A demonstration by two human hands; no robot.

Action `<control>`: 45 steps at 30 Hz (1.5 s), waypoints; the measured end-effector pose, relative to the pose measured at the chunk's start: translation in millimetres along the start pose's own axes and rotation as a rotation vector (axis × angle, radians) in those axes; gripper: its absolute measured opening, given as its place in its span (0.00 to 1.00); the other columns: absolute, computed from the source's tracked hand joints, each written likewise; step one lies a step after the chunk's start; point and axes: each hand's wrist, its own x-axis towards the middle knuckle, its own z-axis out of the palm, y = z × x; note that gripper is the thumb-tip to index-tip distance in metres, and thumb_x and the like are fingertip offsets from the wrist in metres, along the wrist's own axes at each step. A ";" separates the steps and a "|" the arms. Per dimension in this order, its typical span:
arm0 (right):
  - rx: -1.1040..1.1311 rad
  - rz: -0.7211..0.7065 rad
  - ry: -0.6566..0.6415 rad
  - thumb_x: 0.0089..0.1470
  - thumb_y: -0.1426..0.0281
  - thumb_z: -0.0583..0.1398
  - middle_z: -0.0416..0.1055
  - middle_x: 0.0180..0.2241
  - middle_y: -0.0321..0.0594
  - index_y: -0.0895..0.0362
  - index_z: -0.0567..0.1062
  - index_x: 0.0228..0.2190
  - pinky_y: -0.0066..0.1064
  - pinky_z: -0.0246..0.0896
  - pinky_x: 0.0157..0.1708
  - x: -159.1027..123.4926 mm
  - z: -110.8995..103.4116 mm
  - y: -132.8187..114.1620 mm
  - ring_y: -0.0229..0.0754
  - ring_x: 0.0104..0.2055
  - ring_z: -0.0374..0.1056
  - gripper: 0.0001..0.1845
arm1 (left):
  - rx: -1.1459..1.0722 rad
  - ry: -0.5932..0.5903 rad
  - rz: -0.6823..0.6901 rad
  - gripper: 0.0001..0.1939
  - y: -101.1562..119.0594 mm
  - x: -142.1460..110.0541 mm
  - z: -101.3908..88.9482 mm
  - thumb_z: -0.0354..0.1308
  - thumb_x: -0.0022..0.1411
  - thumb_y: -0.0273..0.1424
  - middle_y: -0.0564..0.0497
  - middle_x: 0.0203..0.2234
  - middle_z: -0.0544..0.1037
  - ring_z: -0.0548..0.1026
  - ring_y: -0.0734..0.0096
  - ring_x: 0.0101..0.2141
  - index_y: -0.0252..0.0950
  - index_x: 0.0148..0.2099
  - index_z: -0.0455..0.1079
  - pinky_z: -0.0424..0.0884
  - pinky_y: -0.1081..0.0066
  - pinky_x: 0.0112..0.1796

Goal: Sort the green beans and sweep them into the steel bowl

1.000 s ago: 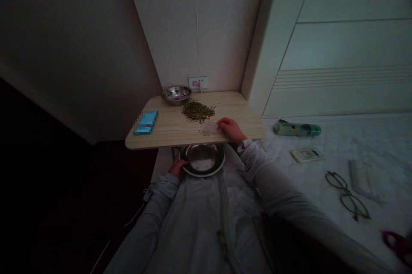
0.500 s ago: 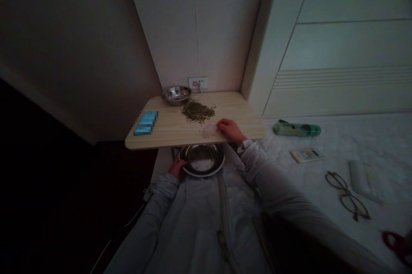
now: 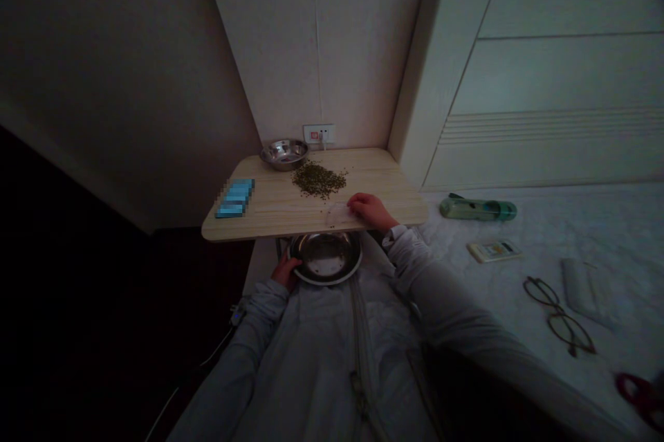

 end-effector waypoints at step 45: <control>0.022 0.055 0.216 0.42 0.67 0.53 0.67 0.19 0.33 0.57 0.68 0.23 0.27 0.55 0.28 -2.4 -0.8 -9.6 0.33 0.22 0.60 0.07 | 0.078 -0.021 0.059 0.25 10.9 -8.4 4.6 0.58 0.35 0.21 0.49 0.24 0.73 0.73 0.59 0.33 0.41 0.41 0.69 0.67 0.64 0.33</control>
